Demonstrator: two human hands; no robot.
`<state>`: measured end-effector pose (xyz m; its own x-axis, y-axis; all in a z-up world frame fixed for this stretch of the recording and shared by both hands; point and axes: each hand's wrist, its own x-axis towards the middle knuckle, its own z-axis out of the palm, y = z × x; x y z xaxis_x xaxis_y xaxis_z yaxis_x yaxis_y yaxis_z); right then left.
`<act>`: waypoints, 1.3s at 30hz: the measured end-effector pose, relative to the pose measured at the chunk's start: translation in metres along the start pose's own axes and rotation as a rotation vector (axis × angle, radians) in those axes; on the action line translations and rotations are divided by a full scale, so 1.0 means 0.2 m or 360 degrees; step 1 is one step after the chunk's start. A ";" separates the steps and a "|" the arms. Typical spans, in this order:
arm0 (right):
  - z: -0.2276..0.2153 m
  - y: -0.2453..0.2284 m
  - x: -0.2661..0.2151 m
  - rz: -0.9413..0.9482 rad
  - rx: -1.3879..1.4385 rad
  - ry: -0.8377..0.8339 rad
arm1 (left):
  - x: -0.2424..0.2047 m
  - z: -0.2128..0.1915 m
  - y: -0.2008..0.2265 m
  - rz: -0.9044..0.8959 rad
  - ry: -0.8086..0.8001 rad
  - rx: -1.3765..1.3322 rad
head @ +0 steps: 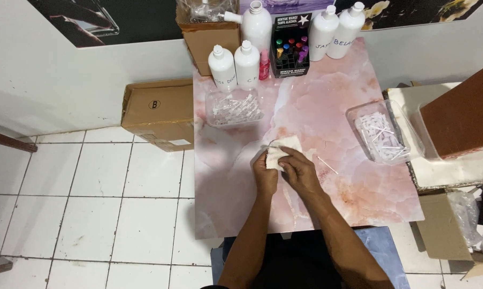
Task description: Assembling perfume tester sticks by wrapping small paper squares around them and placing them in a box.
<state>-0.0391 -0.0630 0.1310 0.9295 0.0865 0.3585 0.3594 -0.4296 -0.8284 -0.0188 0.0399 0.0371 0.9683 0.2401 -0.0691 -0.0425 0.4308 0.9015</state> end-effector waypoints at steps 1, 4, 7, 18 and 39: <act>0.00 0.00 -0.02 0.0000 0.0001 0.0004 | -0.01 0.01 0.02 0.0001 -0.0003 0.0001; 0.01 0.02 -0.04 0.0202 0.0095 0.0193 | -0.03 0.03 0.07 0.0009 0.0055 -0.0068; 0.01 0.07 -0.03 0.0207 -0.0057 0.0132 | -0.05 0.03 0.05 -0.0047 0.0078 0.0033; 0.10 0.23 -0.15 0.0683 0.0590 0.0328 | -0.10 0.10 0.27 0.0077 0.0001 0.0430; 0.16 0.49 -0.17 0.0456 0.0669 0.0787 | -0.05 0.04 0.19 0.0403 -0.0322 0.0365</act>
<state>-0.0323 -0.0799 0.0249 0.8818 -0.4390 0.1726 0.2003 0.0172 -0.9796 -0.0280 0.0466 0.0763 0.9641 0.1278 0.2327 -0.2524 0.1692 0.9527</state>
